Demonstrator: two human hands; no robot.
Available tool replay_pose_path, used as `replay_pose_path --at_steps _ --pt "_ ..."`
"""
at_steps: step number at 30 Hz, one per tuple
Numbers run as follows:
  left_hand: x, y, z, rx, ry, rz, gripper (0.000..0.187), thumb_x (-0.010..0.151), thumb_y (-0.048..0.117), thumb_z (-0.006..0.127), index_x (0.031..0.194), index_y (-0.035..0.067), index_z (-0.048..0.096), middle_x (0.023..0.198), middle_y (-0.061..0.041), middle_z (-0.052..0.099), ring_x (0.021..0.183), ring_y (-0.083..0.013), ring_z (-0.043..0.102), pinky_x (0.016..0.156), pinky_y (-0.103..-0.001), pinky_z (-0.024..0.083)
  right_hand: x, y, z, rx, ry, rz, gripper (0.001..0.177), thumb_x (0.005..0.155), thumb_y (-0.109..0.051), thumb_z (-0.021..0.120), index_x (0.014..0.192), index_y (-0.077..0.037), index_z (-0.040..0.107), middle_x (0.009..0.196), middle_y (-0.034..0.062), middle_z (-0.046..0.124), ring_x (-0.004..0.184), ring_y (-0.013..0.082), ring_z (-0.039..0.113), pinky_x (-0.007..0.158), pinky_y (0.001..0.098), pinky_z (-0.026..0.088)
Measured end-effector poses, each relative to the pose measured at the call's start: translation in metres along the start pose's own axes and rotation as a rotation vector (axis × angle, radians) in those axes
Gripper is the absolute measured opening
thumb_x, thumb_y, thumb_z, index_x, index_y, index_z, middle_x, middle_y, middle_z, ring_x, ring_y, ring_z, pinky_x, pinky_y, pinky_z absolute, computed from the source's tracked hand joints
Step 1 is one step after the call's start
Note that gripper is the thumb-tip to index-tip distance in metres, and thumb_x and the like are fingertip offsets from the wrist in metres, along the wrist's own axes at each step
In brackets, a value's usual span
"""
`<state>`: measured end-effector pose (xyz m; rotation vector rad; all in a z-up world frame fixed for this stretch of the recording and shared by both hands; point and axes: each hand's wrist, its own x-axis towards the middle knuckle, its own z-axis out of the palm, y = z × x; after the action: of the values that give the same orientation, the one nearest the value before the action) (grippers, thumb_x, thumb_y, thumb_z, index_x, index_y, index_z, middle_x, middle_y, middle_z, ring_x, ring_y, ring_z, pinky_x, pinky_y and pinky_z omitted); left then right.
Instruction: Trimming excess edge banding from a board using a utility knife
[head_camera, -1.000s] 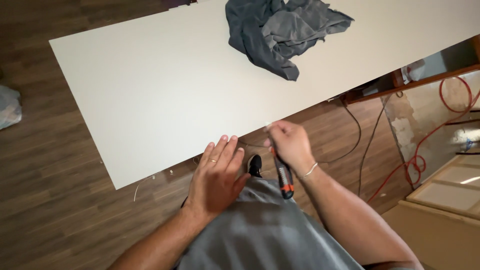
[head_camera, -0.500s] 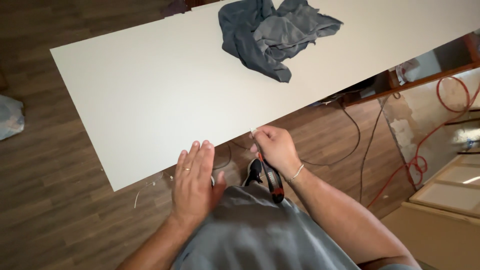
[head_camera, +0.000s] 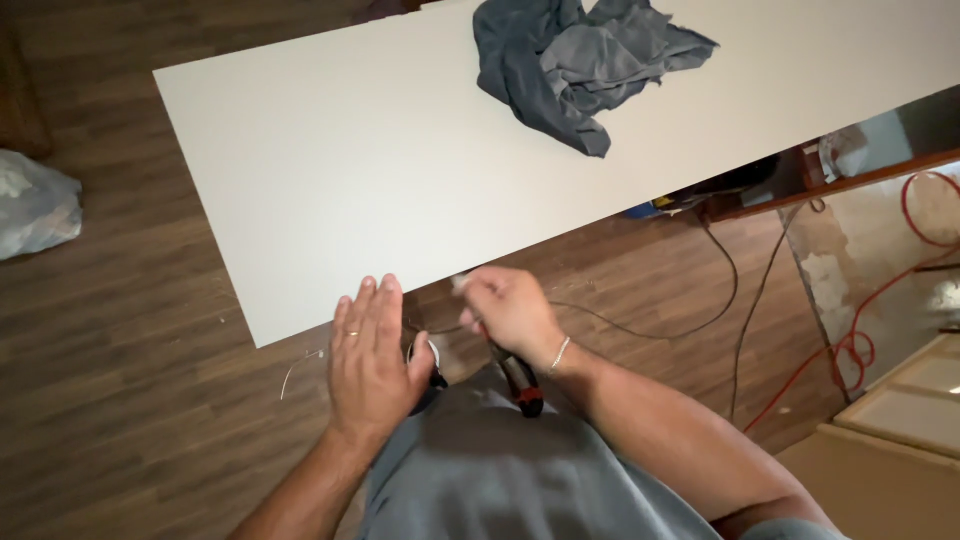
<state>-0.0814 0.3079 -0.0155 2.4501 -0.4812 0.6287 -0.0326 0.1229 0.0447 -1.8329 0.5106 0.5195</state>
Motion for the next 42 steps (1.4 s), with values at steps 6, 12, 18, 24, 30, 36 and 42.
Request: replay_pose_path --at_steps 6,12,18,24,30,36,42 --pt "-0.019 -0.018 -0.022 0.367 -0.137 -0.132 0.066 0.092 0.044 0.068 0.148 0.010 0.059 0.160 -0.017 0.052 0.151 -0.0362 0.044 0.126 -0.054 0.029 -0.010 0.018 -0.026 0.045 -0.252 -0.193 0.025 0.099 -0.024 0.058 0.096 -0.003 0.071 0.059 0.0107 0.068 0.050 0.0110 0.060 0.054 0.0227 0.049" --pt "-0.017 0.003 0.006 0.375 -0.075 -0.060 0.076 0.093 0.052 0.058 0.152 0.004 0.055 0.160 -0.021 0.053 0.150 -0.0401 0.049 0.123 -0.059 0.039 -0.025 0.110 -0.089 0.279 -0.366 -0.103 0.023 0.098 -0.023 0.069 0.112 -0.004 0.066 0.066 0.0050 0.062 0.053 0.0079 0.057 0.053 0.0202 0.045" --pt "0.025 0.057 0.066 0.276 -0.244 0.104 0.081 0.087 0.059 0.060 0.150 0.010 0.048 0.161 -0.015 0.047 0.148 -0.0336 0.045 0.121 -0.052 0.038 -0.037 0.098 -0.120 -0.358 0.205 -0.410 0.045 0.098 -0.026 0.058 0.142 -0.015 0.060 0.145 0.0033 0.064 0.132 0.0199 0.062 0.109 0.0336 0.046" --pt "0.079 0.120 0.121 0.138 -0.223 0.329 0.079 0.086 0.044 0.066 0.152 0.004 0.046 0.162 -0.017 0.042 0.151 -0.0358 0.039 0.121 -0.052 0.036 0.039 0.096 -0.194 -0.734 0.345 -0.549 0.074 0.092 -0.035 0.067 0.158 -0.026 0.036 0.110 0.0021 0.074 0.084 0.0256 0.074 0.070 0.0438 0.058" --pt "0.104 0.173 0.178 0.122 -0.231 0.320 0.077 0.086 0.049 0.066 0.149 0.008 0.049 0.160 -0.014 0.046 0.149 -0.0337 0.044 0.119 -0.050 0.037 0.077 0.118 -0.324 -0.716 0.390 -0.395 0.084 0.078 -0.025 0.062 0.156 -0.043 0.036 0.133 0.0022 0.070 0.101 0.0244 0.074 0.069 0.0417 0.063" --pt "0.115 0.215 0.218 0.148 -0.211 0.222 0.075 0.086 0.052 0.066 0.149 0.014 0.052 0.159 -0.008 0.050 0.149 -0.0283 0.046 0.122 -0.049 0.037 0.091 0.098 -0.491 -0.540 0.466 -0.120 0.068 0.094 -0.019 0.058 0.155 -0.041 0.038 0.138 -0.0032 0.067 0.050 0.0058 0.059 0.037 0.0204 0.052" --pt "0.118 0.221 0.216 0.179 -0.214 0.132 0.067 0.083 0.045 0.071 0.142 0.016 0.060 0.152 -0.004 0.058 0.141 -0.0242 0.056 0.110 -0.045 0.049 0.134 0.118 -0.640 -0.502 0.664 0.043 0.070 0.094 -0.028 0.051 0.159 -0.049 0.035 0.080 0.0148 0.068 0.068 0.0265 0.063 0.060 0.0401 0.052"
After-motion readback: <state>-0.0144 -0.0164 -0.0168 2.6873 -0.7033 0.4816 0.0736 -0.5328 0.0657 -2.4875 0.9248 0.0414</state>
